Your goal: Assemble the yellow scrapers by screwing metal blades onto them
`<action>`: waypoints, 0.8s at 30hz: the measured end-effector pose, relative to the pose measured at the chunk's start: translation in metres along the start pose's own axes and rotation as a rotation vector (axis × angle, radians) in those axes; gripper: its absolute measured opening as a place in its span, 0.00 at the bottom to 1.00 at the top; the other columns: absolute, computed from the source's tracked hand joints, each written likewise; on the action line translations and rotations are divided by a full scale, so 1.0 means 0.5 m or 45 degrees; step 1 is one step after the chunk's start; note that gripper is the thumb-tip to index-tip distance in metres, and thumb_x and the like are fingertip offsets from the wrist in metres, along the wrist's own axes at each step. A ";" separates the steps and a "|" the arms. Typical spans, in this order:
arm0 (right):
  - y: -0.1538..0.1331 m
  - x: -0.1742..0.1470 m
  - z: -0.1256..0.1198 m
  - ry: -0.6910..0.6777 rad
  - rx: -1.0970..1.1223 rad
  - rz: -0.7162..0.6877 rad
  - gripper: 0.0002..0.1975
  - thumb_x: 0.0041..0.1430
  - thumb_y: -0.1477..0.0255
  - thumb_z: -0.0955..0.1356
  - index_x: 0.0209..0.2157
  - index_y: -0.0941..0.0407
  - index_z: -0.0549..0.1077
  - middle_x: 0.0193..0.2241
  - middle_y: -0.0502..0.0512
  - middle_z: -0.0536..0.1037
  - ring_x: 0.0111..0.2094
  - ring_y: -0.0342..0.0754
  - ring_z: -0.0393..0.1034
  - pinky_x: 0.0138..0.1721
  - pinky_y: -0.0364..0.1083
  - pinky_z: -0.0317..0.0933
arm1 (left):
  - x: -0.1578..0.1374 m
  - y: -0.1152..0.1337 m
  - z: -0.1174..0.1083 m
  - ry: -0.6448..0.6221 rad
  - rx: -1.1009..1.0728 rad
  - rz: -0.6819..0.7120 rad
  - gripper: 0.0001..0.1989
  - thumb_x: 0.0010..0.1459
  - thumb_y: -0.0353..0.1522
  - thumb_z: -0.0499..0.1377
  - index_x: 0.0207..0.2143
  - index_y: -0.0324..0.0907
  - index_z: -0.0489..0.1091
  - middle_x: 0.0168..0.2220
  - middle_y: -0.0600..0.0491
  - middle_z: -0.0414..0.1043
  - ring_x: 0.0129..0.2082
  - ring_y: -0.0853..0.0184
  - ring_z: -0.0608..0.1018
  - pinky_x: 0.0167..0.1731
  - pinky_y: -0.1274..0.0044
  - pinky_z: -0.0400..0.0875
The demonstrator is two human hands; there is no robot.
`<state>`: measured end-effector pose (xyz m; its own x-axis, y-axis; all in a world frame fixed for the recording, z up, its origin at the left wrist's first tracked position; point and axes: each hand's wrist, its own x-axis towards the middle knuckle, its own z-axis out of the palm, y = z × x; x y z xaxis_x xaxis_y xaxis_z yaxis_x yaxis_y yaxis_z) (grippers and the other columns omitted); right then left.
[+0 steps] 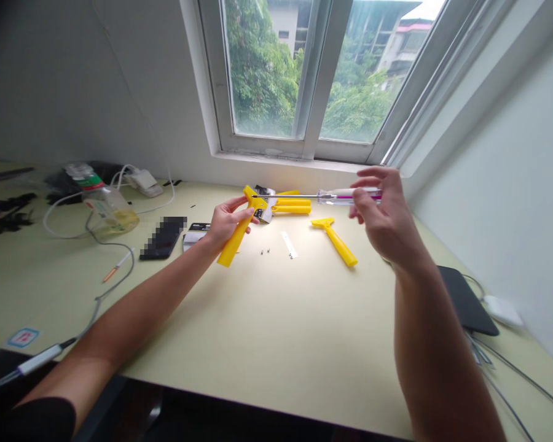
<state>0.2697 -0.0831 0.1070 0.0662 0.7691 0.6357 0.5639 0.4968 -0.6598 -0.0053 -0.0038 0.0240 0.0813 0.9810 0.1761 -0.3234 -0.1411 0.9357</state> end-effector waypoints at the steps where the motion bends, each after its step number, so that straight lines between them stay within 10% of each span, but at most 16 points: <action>1: 0.000 0.000 0.004 -0.075 0.118 -0.012 0.20 0.58 0.59 0.70 0.49 0.48 0.64 0.41 0.51 0.72 0.23 0.41 0.68 0.23 0.45 0.65 | 0.000 0.000 -0.001 0.013 -0.001 -0.005 0.23 0.48 0.27 0.66 0.49 0.38 0.74 0.58 0.40 0.68 0.23 0.69 0.80 0.14 0.80 0.70; 6: 0.008 0.006 0.011 0.173 0.022 0.135 0.14 0.62 0.58 0.66 0.44 0.50 0.64 0.26 0.47 0.67 0.16 0.40 0.60 0.14 0.40 0.54 | 0.000 -0.006 0.001 0.005 0.047 0.045 0.22 0.49 0.27 0.66 0.49 0.38 0.74 0.58 0.41 0.67 0.24 0.69 0.80 0.13 0.80 0.70; 10: 0.035 0.016 0.003 -0.052 0.251 0.156 0.25 0.53 0.63 0.73 0.48 0.47 0.60 0.35 0.48 0.69 0.18 0.39 0.64 0.17 0.43 0.62 | -0.002 -0.010 0.005 0.024 0.071 0.050 0.22 0.49 0.27 0.66 0.48 0.36 0.74 0.57 0.40 0.69 0.23 0.69 0.79 0.13 0.80 0.70; 21: 0.064 0.020 0.021 0.132 0.099 0.224 0.14 0.58 0.60 0.69 0.43 0.49 0.66 0.25 0.46 0.70 0.16 0.42 0.62 0.16 0.43 0.61 | 0.000 -0.005 0.004 0.067 0.074 0.017 0.22 0.49 0.27 0.66 0.50 0.38 0.74 0.56 0.41 0.70 0.23 0.70 0.79 0.14 0.80 0.70; 24: 0.074 0.022 0.025 0.008 0.231 0.227 0.21 0.54 0.63 0.72 0.48 0.46 0.64 0.37 0.50 0.73 0.21 0.43 0.67 0.20 0.45 0.65 | 0.001 -0.004 0.004 0.094 0.070 0.013 0.23 0.49 0.27 0.66 0.50 0.37 0.74 0.55 0.41 0.71 0.23 0.69 0.80 0.14 0.80 0.70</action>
<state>0.2809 -0.0512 0.0845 0.1570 0.8486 0.5053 0.3858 0.4183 -0.8223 -0.0029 -0.0030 0.0226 0.0081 0.9864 0.1644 -0.2711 -0.1561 0.9498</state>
